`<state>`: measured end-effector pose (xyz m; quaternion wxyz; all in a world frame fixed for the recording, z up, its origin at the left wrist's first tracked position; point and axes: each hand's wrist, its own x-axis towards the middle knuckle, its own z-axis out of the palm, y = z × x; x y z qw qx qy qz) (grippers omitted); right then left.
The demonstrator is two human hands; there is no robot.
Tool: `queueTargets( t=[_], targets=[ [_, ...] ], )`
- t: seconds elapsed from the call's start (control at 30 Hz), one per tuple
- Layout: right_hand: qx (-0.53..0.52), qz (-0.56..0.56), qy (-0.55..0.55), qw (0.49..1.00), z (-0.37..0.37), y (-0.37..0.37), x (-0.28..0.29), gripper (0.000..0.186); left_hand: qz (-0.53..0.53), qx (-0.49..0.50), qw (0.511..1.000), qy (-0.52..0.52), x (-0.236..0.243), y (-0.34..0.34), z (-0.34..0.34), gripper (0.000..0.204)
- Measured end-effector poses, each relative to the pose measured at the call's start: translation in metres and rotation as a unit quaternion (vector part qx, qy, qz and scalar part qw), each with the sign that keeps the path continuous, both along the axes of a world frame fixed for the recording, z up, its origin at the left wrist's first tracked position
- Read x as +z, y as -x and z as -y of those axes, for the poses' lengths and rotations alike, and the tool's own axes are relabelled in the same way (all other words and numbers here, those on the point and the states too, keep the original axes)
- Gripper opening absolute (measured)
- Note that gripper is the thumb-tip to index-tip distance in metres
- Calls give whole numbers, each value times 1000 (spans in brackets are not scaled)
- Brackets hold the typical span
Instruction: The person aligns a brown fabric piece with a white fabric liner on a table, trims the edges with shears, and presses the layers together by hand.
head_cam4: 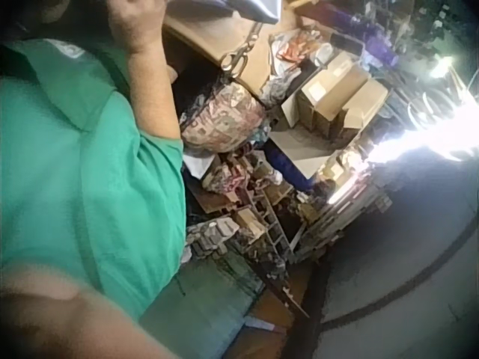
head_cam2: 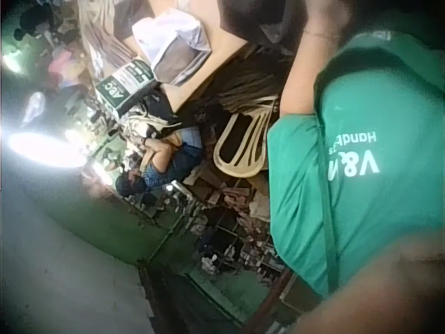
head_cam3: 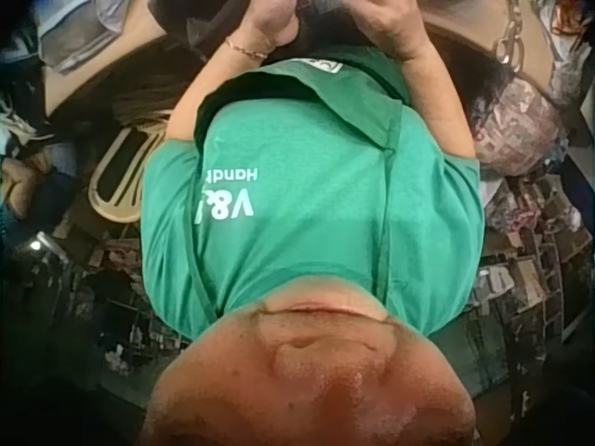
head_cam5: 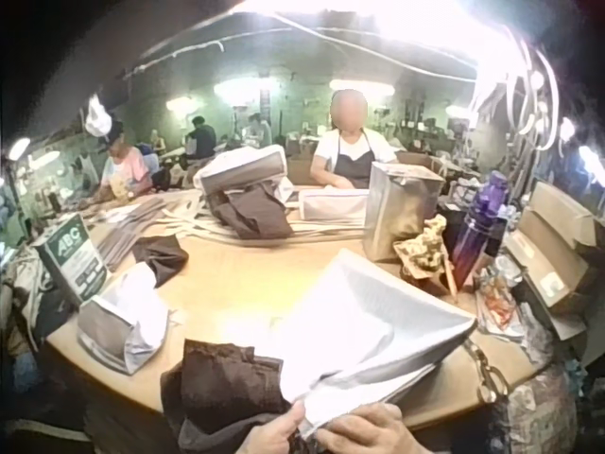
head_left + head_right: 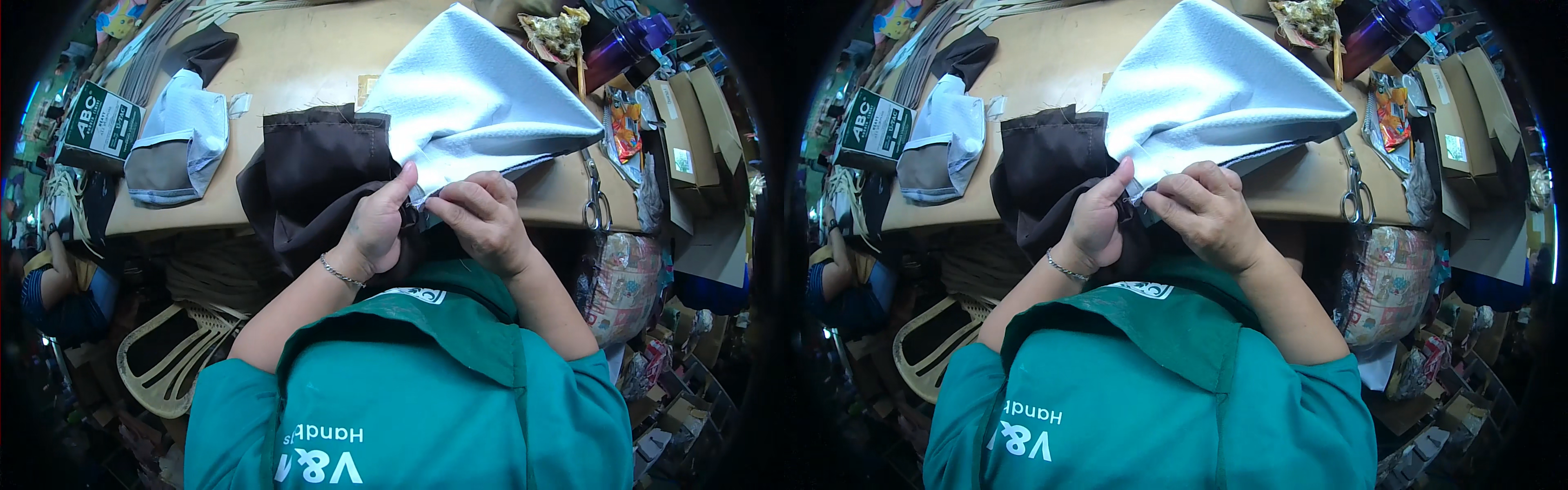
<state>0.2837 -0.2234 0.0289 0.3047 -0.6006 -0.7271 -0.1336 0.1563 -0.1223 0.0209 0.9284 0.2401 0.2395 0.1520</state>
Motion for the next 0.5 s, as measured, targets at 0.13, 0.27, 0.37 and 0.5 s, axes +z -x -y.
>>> queueTargets(
  t=[0.13, 0.27, 0.37, 0.5],
  targets=[
    [0, -4, 16, 1000, 1, -2, -7, 28, 6, -10, 1000, 1, -2, -1, 2, 40],
    [3, -51, 61, 997, 3, -5, -8, 31, 40, -12, 999, 3, -1, 1, 2, 40],
    [5, -95, 98, 991, 3, -5, -8, 35, 69, -18, 997, 16, -1, 3, 2, 40],
    [-15, -236, 178, 955, 7, -2, -9, 36, 58, -32, 998, 8, -5, 0, 1, 43]
  ],
)
